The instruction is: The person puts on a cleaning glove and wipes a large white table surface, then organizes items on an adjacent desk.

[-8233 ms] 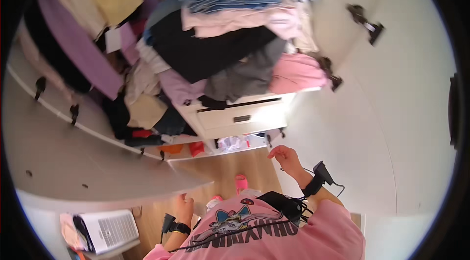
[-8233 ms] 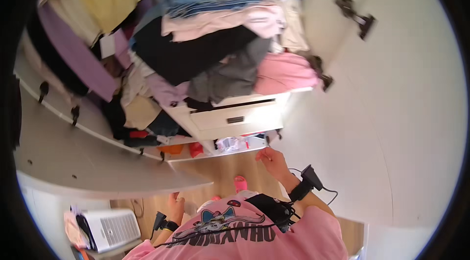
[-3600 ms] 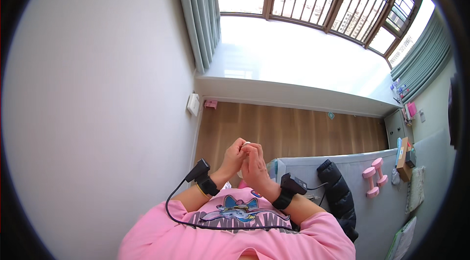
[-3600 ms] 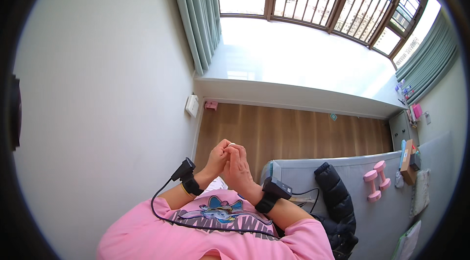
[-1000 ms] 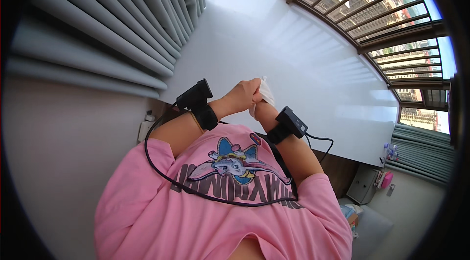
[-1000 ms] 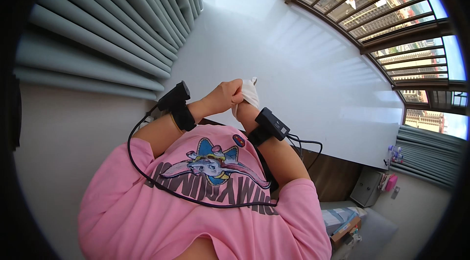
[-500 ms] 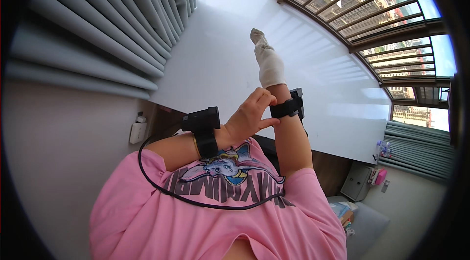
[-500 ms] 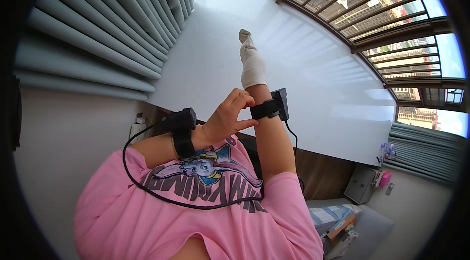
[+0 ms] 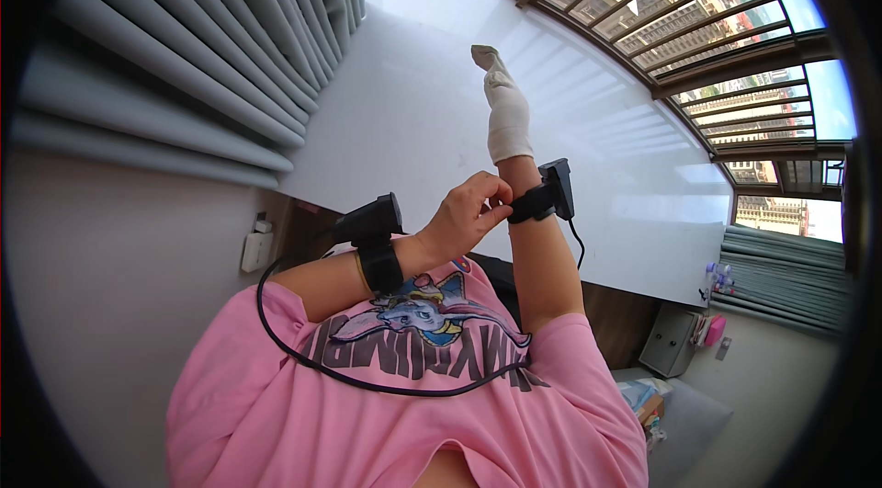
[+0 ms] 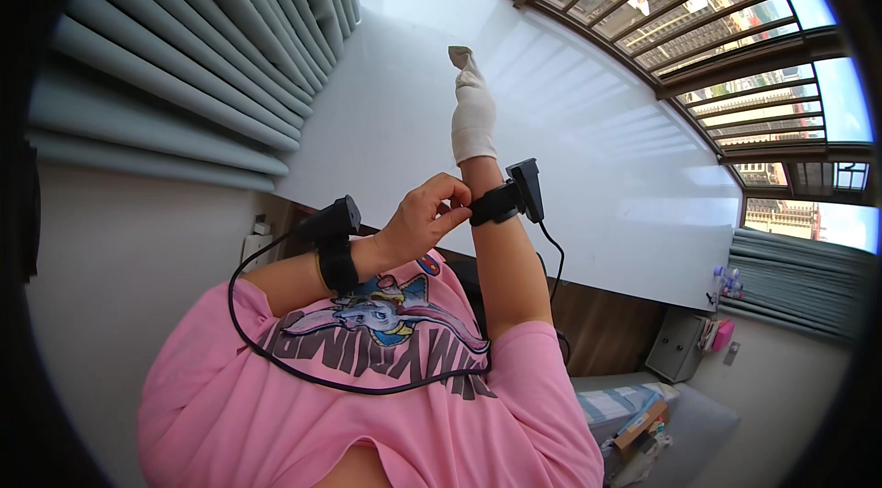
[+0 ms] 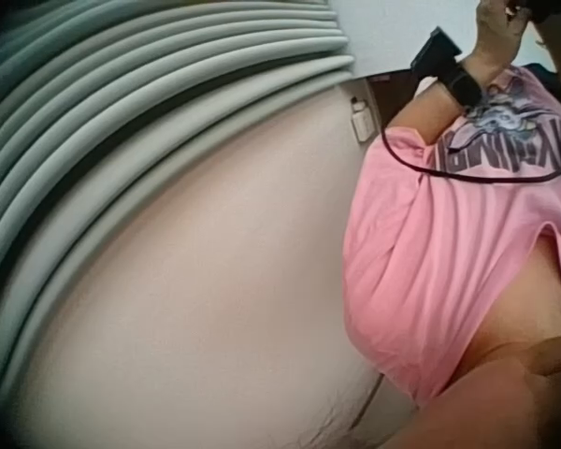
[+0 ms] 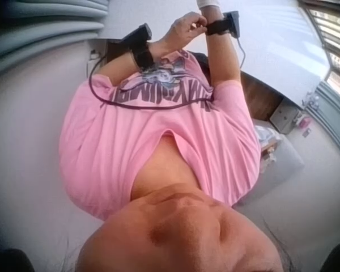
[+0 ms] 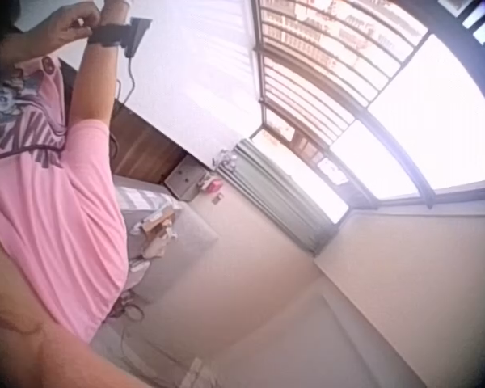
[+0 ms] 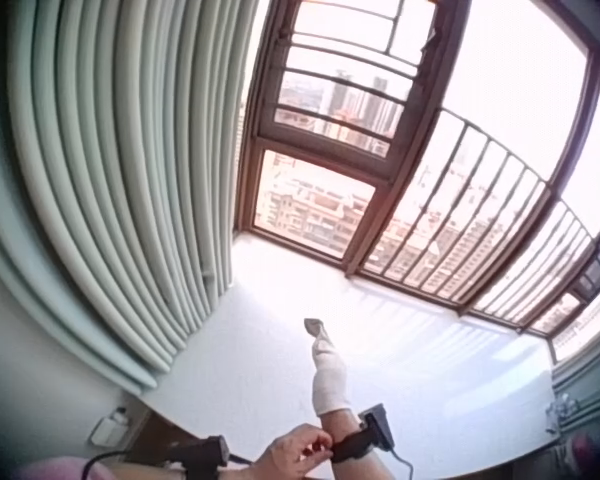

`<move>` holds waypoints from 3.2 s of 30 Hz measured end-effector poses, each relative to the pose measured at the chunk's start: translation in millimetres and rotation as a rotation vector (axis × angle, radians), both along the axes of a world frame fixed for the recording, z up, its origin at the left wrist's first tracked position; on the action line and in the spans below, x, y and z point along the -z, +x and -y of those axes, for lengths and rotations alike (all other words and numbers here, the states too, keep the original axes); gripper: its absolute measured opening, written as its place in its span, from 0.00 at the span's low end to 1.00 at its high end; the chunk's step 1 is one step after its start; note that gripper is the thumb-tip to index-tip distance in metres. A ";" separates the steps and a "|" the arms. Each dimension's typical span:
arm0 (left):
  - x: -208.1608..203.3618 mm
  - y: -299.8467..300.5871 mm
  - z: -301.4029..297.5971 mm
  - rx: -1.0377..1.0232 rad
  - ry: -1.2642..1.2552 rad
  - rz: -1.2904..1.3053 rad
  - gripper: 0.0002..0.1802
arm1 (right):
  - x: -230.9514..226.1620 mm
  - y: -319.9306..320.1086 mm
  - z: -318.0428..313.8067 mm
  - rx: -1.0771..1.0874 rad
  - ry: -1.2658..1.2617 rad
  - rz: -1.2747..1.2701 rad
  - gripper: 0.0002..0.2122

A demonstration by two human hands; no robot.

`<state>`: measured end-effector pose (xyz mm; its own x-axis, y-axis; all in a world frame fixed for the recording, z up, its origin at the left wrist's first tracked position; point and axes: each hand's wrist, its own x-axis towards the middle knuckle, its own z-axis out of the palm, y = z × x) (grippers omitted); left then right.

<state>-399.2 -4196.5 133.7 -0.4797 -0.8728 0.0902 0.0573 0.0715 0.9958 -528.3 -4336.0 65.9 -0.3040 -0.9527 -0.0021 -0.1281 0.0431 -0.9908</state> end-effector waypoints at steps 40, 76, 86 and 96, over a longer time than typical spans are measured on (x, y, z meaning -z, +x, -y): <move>-3.2 14.8 43.1 0.005 -0.186 0.068 0.05 | -16.8 2.7 -22.8 -0.249 0.030 -1.767 0.05; -19.8 26.6 43.8 -0.234 -0.672 0.311 0.11 | -54.6 47.3 -32.4 -0.341 -0.361 0.183 0.15; -19.8 17.5 46.8 -0.268 -0.482 0.195 0.09 | -73.8 53.2 -56.5 -0.524 -0.413 -0.180 0.14; -9.3 46.1 29.6 -0.029 -0.430 0.109 0.17 | -83.9 49.4 -60.7 -0.651 -0.420 -0.520 0.13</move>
